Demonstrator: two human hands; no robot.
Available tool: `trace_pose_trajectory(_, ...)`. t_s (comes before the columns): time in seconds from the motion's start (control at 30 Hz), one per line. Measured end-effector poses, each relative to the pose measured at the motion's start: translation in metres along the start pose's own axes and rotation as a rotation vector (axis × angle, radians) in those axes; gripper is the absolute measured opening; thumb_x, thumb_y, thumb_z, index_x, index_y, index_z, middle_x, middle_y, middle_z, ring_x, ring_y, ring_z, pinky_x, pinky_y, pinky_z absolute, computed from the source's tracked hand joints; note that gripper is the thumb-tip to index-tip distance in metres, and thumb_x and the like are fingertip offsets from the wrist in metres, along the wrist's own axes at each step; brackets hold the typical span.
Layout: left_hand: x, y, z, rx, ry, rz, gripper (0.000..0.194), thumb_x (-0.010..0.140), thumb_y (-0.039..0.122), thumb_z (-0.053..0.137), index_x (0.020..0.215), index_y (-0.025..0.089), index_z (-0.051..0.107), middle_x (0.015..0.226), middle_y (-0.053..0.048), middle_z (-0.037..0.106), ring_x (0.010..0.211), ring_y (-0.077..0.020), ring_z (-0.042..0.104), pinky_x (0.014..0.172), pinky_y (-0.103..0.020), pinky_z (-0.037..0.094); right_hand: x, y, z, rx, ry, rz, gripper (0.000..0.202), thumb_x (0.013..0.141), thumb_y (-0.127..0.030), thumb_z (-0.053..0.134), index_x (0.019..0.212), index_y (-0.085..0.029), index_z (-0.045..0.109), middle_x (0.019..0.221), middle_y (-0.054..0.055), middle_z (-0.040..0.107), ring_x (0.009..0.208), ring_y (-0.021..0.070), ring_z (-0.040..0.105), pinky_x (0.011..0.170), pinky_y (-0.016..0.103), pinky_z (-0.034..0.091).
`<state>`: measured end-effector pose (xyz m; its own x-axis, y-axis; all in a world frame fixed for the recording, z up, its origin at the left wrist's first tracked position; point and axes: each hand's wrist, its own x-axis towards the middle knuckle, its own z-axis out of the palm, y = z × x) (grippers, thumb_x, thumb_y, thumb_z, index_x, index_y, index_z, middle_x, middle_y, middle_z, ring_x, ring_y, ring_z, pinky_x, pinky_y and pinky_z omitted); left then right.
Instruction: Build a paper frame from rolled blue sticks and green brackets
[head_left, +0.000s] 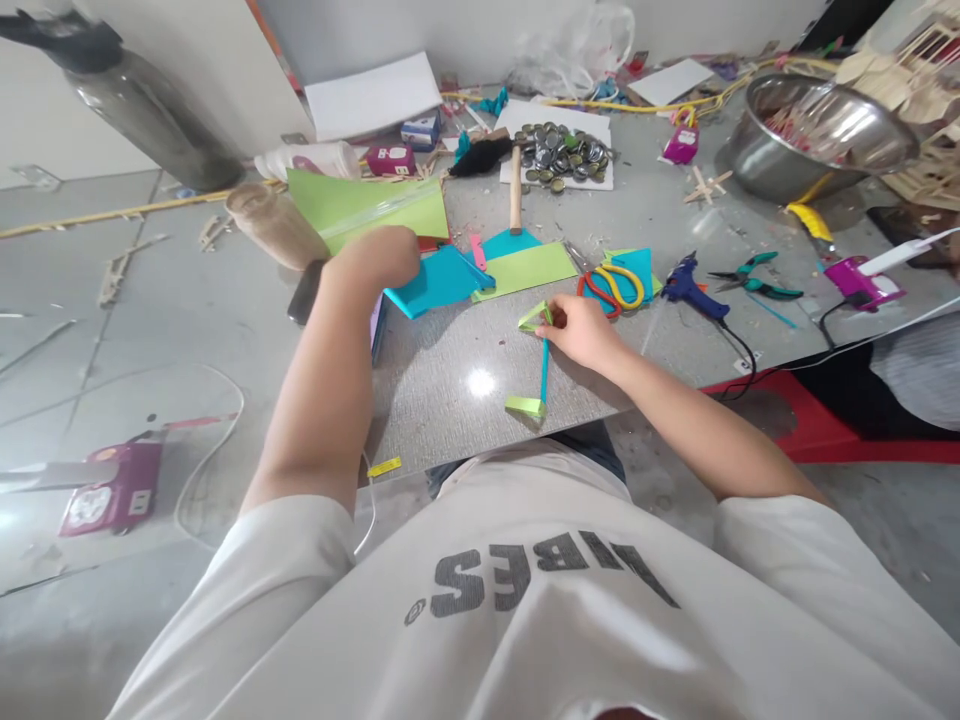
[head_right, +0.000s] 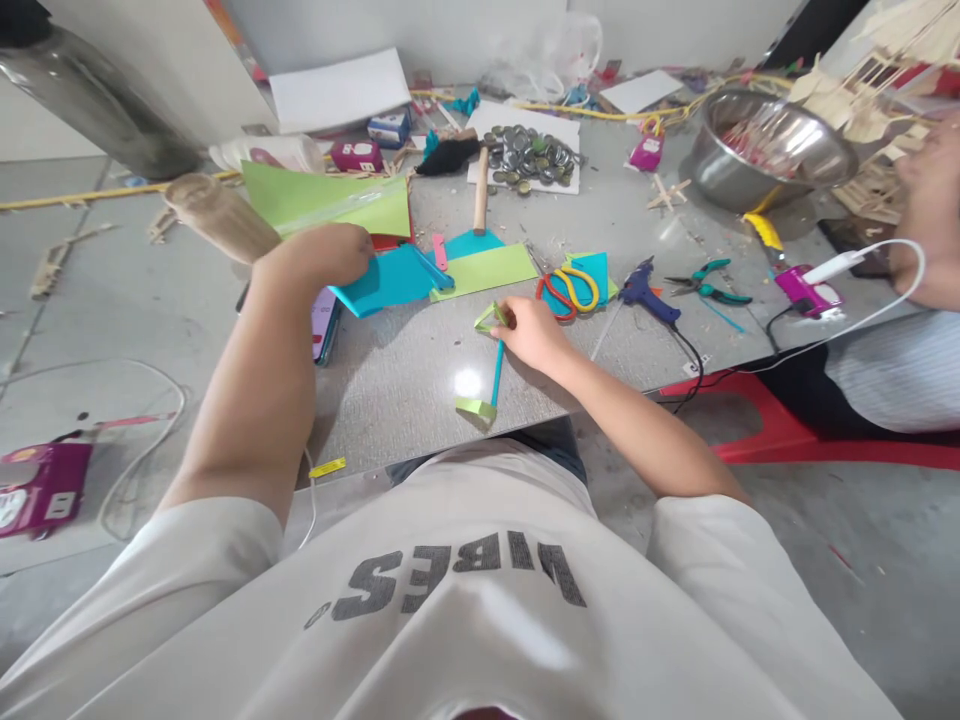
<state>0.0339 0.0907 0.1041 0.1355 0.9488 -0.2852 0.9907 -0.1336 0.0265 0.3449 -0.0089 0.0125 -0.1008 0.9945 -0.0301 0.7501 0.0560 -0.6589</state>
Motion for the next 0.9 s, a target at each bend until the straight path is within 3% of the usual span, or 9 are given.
trace_pose_trajectory(0.07,0.005,0.012,0.013,0.016,0.022,0.007,0.043,0.116,0.017,0.069,0.156,0.01,0.085,0.158,-0.023,0.085,0.149,-0.0408,0.078,0.129,-0.051,0.061,0.018,-0.007,-0.002,0.003,0.005,-0.007,0.039,0.092,-0.012,0.094,0.086,-0.028,0.059,0.089,0.001,0.075,0.087,0.0249,0.069,0.091,0.041,0.056)
trace_pose_trajectory(0.13,0.011,0.02,0.026,0.03,0.054,0.026,0.064,0.114,0.021,0.074,0.178,0.011,0.072,0.167,-0.027,0.08,0.161,-0.0486,0.074,0.132,-0.056,0.061,0.04,-0.013,-0.004,-0.015,0.035,-0.042,0.038,0.092,-0.01,0.091,0.087,-0.028,0.058,0.092,0.002,0.076,0.089,0.0246,0.07,0.092,0.041,0.056)
trace_pose_trajectory(0.27,0.027,0.023,0.042,0.029,0.057,0.148,0.095,0.113,0.016,0.069,0.204,0.028,0.043,0.17,-0.024,0.081,0.157,-0.0476,0.081,0.125,-0.051,0.066,0.088,-0.019,-0.003,-0.066,0.08,-0.105,0.035,0.096,-0.007,0.086,0.091,-0.028,0.058,0.099,0.004,0.079,0.096,0.0261,0.072,0.096,0.042,0.056)
trace_pose_trajectory(0.37,0.037,0.023,0.046,-0.006,0.032,0.207,0.088,0.115,0.018,0.063,0.2,0.037,0.053,0.166,-0.019,0.084,0.153,-0.0451,0.083,0.124,-0.049,0.065,0.113,-0.019,0.005,-0.107,0.119,-0.088,0.036,0.094,-0.005,0.084,0.093,-0.029,0.057,0.103,0.006,0.08,0.101,0.0281,0.073,0.101,0.045,0.059)
trace_pose_trajectory(0.47,0.042,0.024,0.048,-0.006,0.047,0.231,0.074,0.12,0.022,0.056,0.194,0.03,0.063,0.163,-0.021,0.084,0.157,-0.0468,0.081,0.127,-0.052,0.064,0.124,-0.013,0.015,-0.088,0.091,-0.06,0.035,0.09,-0.001,0.083,0.1,-0.029,0.064,0.11,0.006,0.084,0.106,0.0293,0.077,0.107,0.047,0.064)
trace_pose_trajectory(0.63,0.045,0.025,0.053,-0.013,0.067,0.237,0.065,0.126,0.027,0.052,0.19,0.025,0.066,0.167,-0.024,0.082,0.158,-0.0475,0.079,0.127,-0.051,0.062,0.128,-0.001,0.018,0.014,0.037,-0.059,0.043,0.084,-0.005,0.088,0.117,-0.028,0.073,0.117,0.006,0.089,0.109,0.0304,0.081,0.11,0.049,0.069)
trace_pose_trajectory(0.9,0.043,0.03,0.057,-0.131,0.063,0.324,0.069,0.116,0.025,0.065,0.184,0.032,0.075,0.163,-0.016,0.086,0.156,-0.042,0.08,0.129,-0.048,0.059,0.134,-0.003,0.016,-0.053,0.014,-0.005,0.034,0.085,-0.007,0.092,0.106,-0.026,0.072,0.123,0.009,0.088,0.116,0.0293,0.082,0.113,0.046,0.065)
